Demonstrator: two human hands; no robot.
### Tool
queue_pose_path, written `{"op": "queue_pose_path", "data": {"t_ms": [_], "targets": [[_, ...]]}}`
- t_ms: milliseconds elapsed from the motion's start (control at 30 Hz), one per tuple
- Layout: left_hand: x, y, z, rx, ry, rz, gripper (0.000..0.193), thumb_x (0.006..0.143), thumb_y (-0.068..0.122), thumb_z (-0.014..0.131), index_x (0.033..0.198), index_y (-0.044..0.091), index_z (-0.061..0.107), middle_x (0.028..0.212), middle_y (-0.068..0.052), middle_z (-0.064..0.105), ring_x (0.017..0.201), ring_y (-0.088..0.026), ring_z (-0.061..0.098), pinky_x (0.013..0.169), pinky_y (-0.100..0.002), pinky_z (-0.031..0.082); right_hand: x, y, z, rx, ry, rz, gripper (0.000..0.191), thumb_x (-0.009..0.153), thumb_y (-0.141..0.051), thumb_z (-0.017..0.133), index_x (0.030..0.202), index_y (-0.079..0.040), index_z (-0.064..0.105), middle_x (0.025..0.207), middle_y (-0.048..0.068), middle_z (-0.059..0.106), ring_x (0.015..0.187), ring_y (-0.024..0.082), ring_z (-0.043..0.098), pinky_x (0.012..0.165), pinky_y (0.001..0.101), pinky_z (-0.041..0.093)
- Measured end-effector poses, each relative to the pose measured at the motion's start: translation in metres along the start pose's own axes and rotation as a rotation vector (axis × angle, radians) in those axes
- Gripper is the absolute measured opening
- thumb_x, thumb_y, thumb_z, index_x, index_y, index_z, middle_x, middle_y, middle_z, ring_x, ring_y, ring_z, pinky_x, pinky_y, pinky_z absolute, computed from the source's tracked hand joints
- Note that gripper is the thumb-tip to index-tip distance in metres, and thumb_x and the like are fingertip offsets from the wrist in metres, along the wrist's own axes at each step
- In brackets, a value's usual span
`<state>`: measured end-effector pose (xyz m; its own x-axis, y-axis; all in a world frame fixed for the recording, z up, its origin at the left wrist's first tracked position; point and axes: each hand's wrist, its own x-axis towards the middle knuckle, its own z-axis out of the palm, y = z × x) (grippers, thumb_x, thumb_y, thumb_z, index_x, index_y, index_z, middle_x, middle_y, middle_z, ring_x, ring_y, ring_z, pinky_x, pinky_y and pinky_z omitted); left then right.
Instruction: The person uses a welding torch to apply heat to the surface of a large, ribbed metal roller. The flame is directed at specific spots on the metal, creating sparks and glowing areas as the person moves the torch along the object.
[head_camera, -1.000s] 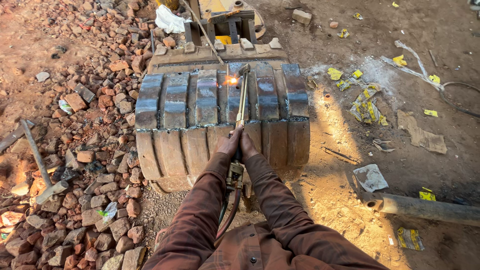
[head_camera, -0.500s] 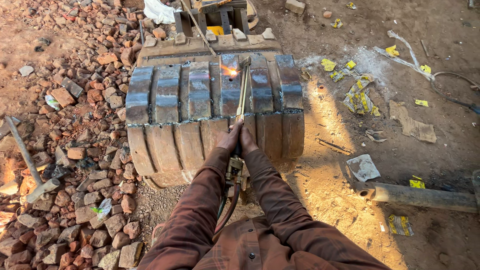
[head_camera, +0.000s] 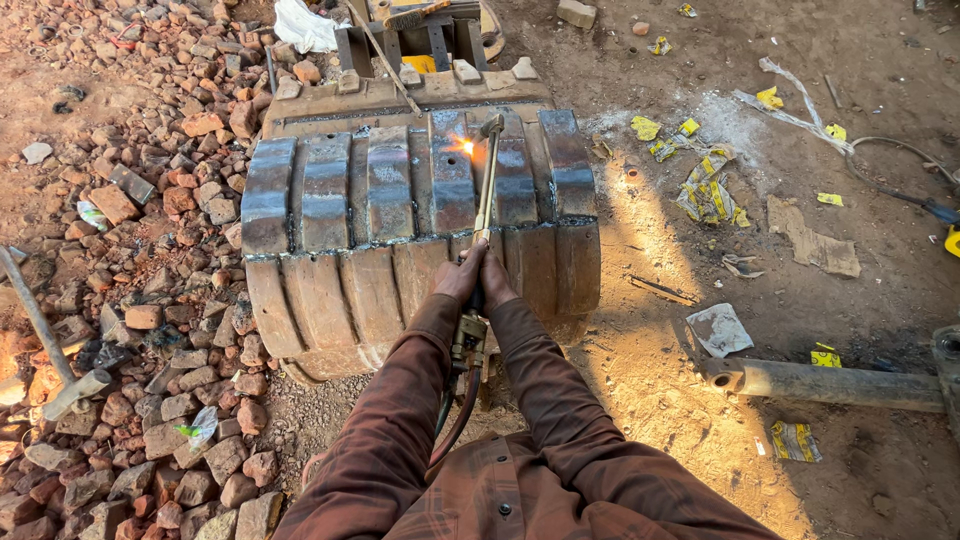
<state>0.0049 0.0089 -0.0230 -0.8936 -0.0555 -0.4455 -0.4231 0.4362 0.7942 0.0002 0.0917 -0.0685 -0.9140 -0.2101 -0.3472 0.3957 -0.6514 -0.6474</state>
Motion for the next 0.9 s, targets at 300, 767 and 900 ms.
{"op": "queue_pose_path", "data": {"t_ms": [300, 767, 900], "targets": [[0.000, -0.004, -0.001, -0.024, 0.001, 0.000, 0.120, 0.074, 0.089, 0.054, 0.123, -0.020, 0.063, 0.124, -0.034, 0.068, 0.113, -0.042, 0.070, 0.095, -0.046, 0.057, 0.001, 0.005, -0.003, -0.006, 0.025, 0.011, 0.041, 0.095, -0.046, 0.051, 0.106, -0.008, 0.063, 0.099, 0.011, 0.062, 0.089, 0.024, 0.061, 0.076, 0.0395, 0.057], [-0.004, -0.011, -0.006, -0.063, 0.017, 0.009, 0.121, 0.074, 0.088, 0.056, 0.124, -0.022, 0.060, 0.122, -0.035, 0.067, 0.112, -0.042, 0.070, 0.092, -0.047, 0.058, -0.001, 0.010, 0.001, -0.033, 0.012, 0.045, 0.039, 0.095, -0.045, 0.052, 0.107, -0.011, 0.064, 0.103, 0.012, 0.062, 0.093, 0.025, 0.060, 0.080, 0.0388, 0.056], [-0.005, -0.010, -0.008, -0.040, 0.017, -0.010, 0.121, 0.073, 0.089, 0.054, 0.122, -0.022, 0.063, 0.122, -0.035, 0.068, 0.112, -0.041, 0.072, 0.092, -0.046, 0.059, 0.000, 0.011, 0.003, -0.020, -0.003, 0.035, 0.040, 0.096, -0.047, 0.052, 0.106, -0.010, 0.063, 0.100, 0.009, 0.061, 0.091, 0.023, 0.060, 0.079, 0.0379, 0.056]]}}
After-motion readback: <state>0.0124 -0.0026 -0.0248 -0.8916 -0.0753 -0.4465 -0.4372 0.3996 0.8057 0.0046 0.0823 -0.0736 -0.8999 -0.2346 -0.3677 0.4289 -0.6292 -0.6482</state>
